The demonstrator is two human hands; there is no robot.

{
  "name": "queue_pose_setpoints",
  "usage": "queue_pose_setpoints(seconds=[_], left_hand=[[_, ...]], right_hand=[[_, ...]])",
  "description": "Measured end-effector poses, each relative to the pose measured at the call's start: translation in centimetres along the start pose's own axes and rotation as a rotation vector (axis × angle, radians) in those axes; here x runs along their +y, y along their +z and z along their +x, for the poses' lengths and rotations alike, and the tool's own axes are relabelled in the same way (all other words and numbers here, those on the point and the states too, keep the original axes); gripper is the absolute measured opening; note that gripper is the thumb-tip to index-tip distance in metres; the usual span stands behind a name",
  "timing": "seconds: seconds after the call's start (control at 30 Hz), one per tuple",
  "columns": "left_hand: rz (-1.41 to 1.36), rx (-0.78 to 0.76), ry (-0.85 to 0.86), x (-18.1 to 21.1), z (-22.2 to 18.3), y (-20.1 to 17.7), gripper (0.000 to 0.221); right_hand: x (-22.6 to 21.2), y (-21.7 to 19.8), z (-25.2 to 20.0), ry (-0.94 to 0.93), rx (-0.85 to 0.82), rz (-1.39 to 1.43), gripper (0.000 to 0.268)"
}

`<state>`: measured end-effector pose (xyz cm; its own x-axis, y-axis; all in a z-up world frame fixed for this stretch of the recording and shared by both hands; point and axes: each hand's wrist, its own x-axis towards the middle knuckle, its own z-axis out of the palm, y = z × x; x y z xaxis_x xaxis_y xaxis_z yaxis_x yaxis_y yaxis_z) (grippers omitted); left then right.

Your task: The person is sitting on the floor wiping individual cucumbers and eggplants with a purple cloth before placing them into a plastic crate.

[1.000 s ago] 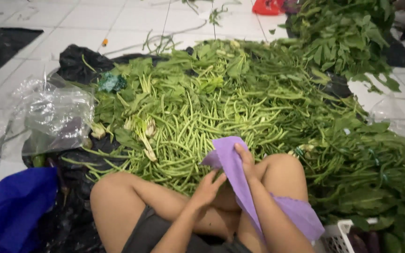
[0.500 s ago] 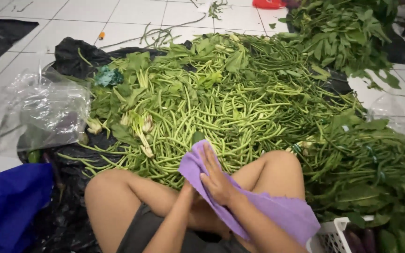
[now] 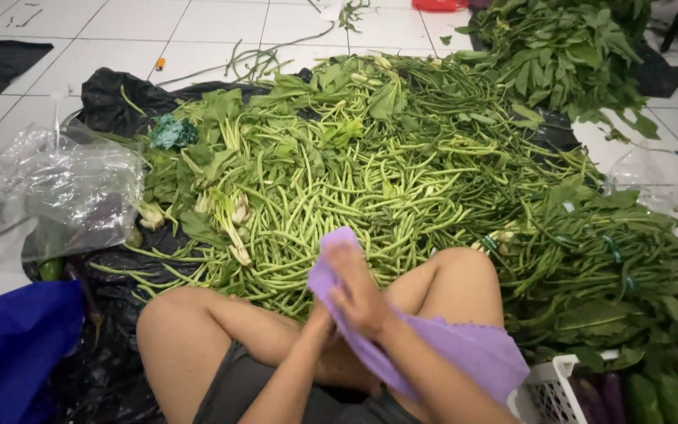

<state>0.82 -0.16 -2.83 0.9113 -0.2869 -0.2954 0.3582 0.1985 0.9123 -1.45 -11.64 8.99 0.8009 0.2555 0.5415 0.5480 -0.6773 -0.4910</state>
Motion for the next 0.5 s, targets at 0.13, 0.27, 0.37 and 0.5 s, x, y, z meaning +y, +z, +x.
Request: queue_pose_setpoints(seconds=[0.13, 0.27, 0.37, 0.5], left_hand=[[-0.069, 0.008, 0.009, -1.0, 1.4, -0.1, 0.036], [-0.113, 0.022, 0.008, -0.7, 0.2, 0.0, 0.037], [-0.241, -0.248, -0.058, 5.1, -4.3, 1.9, 0.037], [-0.103, -0.069, 0.162, 2.5, 0.8, 0.3, 0.061]], right_hand=[[-1.9, -0.6, 1.1, -0.086, -0.127, -0.023, 0.065], [7.1, 0.8, 1.3, -0.036, 0.065, 0.162, 0.049], [5.6, -1.0, 1.1, 0.469, 0.054, 0.498, 0.061], [-1.1, -0.9, 0.3, 0.305, -0.072, 0.24, 0.082]])
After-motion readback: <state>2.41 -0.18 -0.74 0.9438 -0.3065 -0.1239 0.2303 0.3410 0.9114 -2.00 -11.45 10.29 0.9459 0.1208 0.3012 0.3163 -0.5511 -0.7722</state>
